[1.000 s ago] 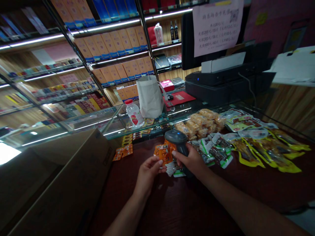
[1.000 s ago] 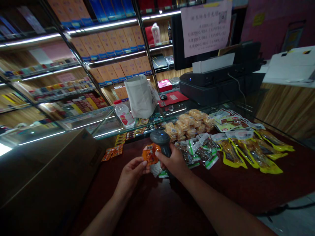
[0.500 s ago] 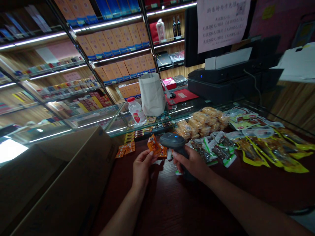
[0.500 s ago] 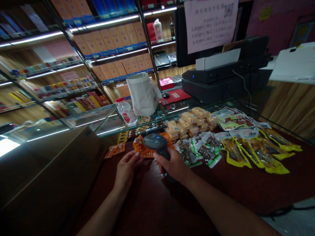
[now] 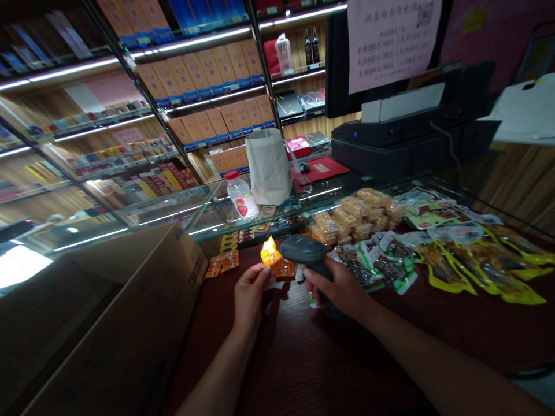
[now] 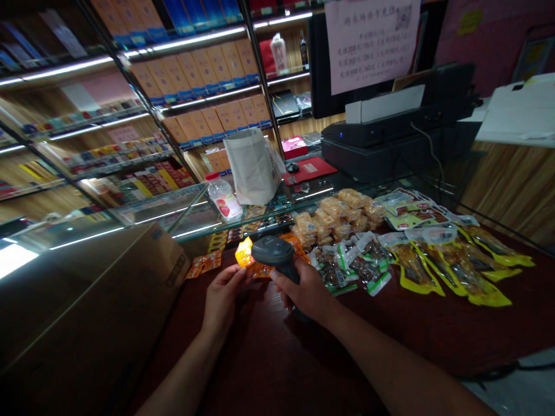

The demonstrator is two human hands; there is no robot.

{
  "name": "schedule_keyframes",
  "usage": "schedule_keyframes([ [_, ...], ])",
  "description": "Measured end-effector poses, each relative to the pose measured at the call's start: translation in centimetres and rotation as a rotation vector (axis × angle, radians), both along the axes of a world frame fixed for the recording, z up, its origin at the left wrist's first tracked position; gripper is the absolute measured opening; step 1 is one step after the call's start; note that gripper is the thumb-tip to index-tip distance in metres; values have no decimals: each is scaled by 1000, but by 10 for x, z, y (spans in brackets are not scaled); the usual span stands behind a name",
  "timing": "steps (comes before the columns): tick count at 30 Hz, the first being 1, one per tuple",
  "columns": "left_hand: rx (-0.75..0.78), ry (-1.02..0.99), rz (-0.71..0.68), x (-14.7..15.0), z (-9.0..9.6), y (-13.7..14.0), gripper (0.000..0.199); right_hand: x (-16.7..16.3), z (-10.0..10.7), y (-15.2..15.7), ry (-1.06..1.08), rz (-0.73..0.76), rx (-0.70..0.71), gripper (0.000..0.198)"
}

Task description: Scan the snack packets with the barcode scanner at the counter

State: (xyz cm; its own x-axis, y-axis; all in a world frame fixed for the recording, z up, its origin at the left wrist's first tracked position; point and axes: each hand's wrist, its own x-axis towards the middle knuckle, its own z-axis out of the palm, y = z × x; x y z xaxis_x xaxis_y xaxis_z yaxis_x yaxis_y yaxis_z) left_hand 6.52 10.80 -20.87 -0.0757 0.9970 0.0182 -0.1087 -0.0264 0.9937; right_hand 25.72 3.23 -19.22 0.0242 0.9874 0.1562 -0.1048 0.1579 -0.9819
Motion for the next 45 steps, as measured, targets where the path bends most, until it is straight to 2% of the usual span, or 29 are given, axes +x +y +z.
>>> schedule_keyframes([
  [9,-45,-70,32,-1,0,2,39,0,-1,1,6,6,-5,26],
  [12,-47,-116,133,-11,8,11,27,1,-4,4,31,-16,-14,29],
  [16,-91,-155,292,-45,29,28,9,3,-6,7,59,-13,-24,35],
  [20,-155,-127,358,-91,52,31,15,2,-7,9,103,-3,0,36],
  [22,-195,-94,357,-107,56,25,17,1,-8,10,121,-14,11,36],
  [25,-261,-14,339,-116,52,18,17,-1,-11,11,130,-25,24,37],
  [29,-306,179,359,-115,36,18,13,-1,-13,13,132,-27,34,37],
  [33,-319,501,400,-114,27,22,11,0,-10,13,149,-28,39,37],
  [38,-303,997,400,-115,32,18,15,2,-6,13,158,-35,38,38],
  [41,-254,1212,384,-109,37,12,22,3,-6,13,155,-38,33,38],
  [45,-171,1483,247,-97,37,6,39,2,-6,13,160,-40,35,37],
])
